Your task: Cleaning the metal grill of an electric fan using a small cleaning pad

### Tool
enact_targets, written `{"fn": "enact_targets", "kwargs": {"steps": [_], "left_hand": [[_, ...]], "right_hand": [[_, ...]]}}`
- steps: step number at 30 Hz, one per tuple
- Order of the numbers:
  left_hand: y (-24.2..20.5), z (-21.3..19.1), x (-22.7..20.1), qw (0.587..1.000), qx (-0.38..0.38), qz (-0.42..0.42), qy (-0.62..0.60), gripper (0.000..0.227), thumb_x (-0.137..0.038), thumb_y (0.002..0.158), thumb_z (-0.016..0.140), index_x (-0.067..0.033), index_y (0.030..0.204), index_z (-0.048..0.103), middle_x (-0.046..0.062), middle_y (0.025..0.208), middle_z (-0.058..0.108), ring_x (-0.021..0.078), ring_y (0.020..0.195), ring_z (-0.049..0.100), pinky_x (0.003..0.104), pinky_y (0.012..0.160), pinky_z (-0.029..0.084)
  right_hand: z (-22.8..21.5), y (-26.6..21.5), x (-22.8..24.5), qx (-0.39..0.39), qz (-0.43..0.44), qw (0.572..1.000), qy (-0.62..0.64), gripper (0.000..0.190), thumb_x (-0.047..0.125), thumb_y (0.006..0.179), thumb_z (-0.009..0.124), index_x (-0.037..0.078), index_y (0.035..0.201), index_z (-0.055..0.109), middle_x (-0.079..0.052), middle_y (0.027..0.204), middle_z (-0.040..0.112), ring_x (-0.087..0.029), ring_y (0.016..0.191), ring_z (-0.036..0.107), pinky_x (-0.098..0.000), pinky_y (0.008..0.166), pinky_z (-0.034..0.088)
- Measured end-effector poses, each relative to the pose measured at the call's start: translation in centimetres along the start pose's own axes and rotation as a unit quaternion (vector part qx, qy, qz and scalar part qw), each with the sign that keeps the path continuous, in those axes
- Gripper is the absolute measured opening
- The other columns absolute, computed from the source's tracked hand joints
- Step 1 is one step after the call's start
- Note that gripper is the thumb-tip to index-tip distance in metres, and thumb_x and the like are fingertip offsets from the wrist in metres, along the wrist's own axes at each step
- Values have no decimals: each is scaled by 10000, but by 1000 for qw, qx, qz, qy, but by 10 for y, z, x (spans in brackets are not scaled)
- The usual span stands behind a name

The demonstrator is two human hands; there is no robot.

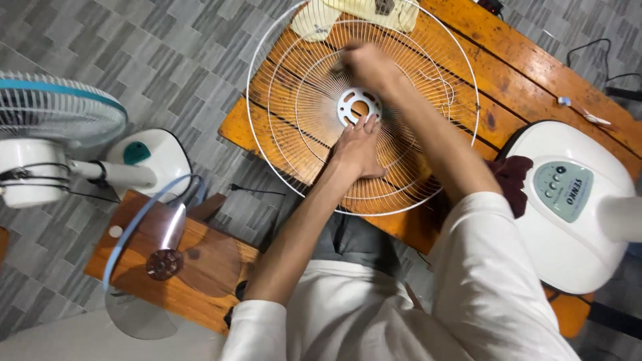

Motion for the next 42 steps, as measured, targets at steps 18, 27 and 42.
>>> {"fn": "enact_targets", "kwargs": {"steps": [18, 27, 42], "left_hand": [[-3, -7, -4, 1000, 2, -8, 4, 1175, -568, 728, 788, -65, 1578, 151, 143, 1670, 68, 355, 1532, 75, 540, 1213, 149], [0, -2, -2, 999, -21, -4, -23, 1191, -489, 665, 862, -29, 1550, 211, 172, 1655, 128, 375, 1518, 138, 575, 1178, 229], [-6, -3, -3, 996, -26, -9, 86, 570, -509, 818, 719, -26, 1110, 642, 64, 818, 636, 199, 700, 523, 364, 840, 441]], "right_hand": [[-11, -41, -17, -93, -207, 974, -8, 114, -76, 941, 685, -91, 1043, 734, -233, 953, 741, -274, 766, 736, -242, 646, 661], [15, -52, -54, -137, -258, 953, -82, 146, -174, 840, 647, -78, 872, 753, -172, 816, 719, -202, 601, 628, -214, 458, 598], [25, -52, -1, -8, -229, 972, -45, 55, -96, 911, 707, -109, 868, 739, -204, 855, 763, -248, 672, 737, -219, 579, 682]]}}
Point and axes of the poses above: each hand's wrist, its own y-axis towards the middle knuckle, its own z-axis out of the palm, x = y × z, the point moved 3 cm from there along y, towards the middle knuckle
